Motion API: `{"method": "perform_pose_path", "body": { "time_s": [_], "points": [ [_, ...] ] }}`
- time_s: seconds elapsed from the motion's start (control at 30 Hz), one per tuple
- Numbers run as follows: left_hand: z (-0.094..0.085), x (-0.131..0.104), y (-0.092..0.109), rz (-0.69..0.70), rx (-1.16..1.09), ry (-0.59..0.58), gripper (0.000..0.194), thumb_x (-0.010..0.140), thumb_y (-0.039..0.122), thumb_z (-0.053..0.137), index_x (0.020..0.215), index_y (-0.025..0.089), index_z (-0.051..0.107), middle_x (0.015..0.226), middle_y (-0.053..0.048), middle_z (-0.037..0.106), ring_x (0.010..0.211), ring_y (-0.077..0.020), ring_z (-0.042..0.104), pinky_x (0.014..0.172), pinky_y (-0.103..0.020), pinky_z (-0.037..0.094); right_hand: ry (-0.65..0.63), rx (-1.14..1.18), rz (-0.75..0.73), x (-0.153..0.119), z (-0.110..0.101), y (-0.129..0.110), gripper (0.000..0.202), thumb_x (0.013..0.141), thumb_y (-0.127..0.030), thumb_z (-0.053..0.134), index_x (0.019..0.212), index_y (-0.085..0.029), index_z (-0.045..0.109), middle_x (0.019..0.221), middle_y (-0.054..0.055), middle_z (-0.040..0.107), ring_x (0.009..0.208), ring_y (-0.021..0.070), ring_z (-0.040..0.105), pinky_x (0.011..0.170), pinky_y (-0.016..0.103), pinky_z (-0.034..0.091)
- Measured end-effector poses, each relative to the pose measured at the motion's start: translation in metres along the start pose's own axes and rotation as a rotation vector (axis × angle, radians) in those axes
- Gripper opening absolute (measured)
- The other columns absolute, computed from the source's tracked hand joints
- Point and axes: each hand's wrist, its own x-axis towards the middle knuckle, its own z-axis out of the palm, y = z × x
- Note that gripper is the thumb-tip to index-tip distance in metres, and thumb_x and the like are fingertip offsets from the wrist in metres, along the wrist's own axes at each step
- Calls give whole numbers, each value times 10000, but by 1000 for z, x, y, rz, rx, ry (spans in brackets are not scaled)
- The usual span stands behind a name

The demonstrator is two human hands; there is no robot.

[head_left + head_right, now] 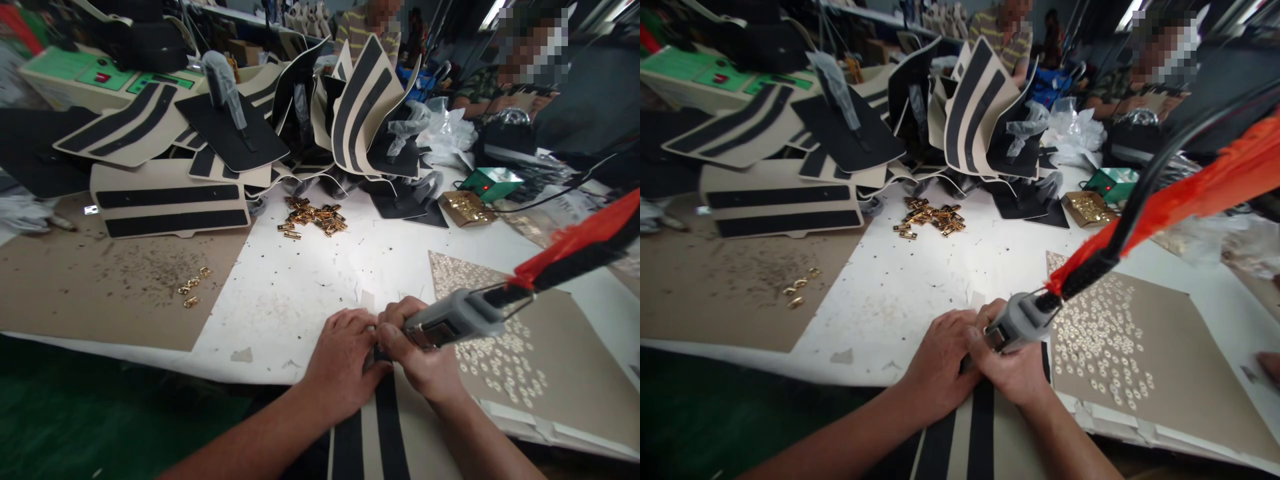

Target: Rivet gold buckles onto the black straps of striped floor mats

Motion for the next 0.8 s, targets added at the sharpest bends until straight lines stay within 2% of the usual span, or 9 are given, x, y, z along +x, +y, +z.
{"method": "perform_pose_path", "body": {
  "time_s": [0.07,0.2,0.33,0.43,0.5,0.63,0.7,0.8],
  "points": [
    [0,0,0,5,1,4,385,902,274,698,1279,279,621,1342,-33,652,1310,-285,534,1158,-512,370,16,-4,-10,1,3,-1,220,895,-298,702,767,-248,531,644,-34,535,576,153,527,561,316,461],
    [1,0,-2,25,29,2,265,869,292,761,1121,273,683,1309,-22,671,1280,-281,558,1135,-499,397,141,-59,16,2,8,-6,275,891,-359,697,707,-241,531,592,-33,531,530,142,499,521,299,442],
    [4,0,-5,57,81,3,377,813,308,834,1163,264,702,1279,-36,700,1251,-296,589,1095,-499,441,212,-173,91,5,10,-19,401,807,-478,776,629,-210,536,546,-27,536,510,129,499,493,271,420],
    [8,1,-7,71,116,27,387,778,342,870,1130,246,741,1282,-49,713,1243,-302,606,1098,-498,450,253,-91,101,3,2,-31,453,747,-559,822,647,-196,570,542,-20,559,492,130,512,470,262,422],
    [10,0,-8,79,120,45,371,782,352,868,1121,251,757,1297,-42,718,1260,-294,605,1118,-494,443,329,-39,68,-5,-10,-41,462,775,-589,797,660,-195,585,551,-10,576,476,134,521,455,263,428],
    [12,-2,-9,90,110,63,349,796,322,852,1128,257,766,1298,-35,729,1257,-282,618,1134,-493,449,522,-86,30,-48,-47,-57,420,846,-607,727,814,-191,677,594,0,613,539,165,584,510,275,476],
    [13,-2,-8,99,110,79,335,798,314,848,1115,242,770,1290,-52,735,1251,-293,624,1127,-512,461,586,-204,152,-80,-66,-55,452,825,-626,736,892,-180,713,625,13,647,603,184,614,573,288,494],
    [12,-3,-4,127,118,103,310,804,285,837,1097,208,774,1279,-93,738,1265,-312,617,1116,-536,479,653,-407,438,-128,-90,-32,554,787,-696,706,886,-151,729,670,53,690,640,220,631,611,324,489]
  ]
}}
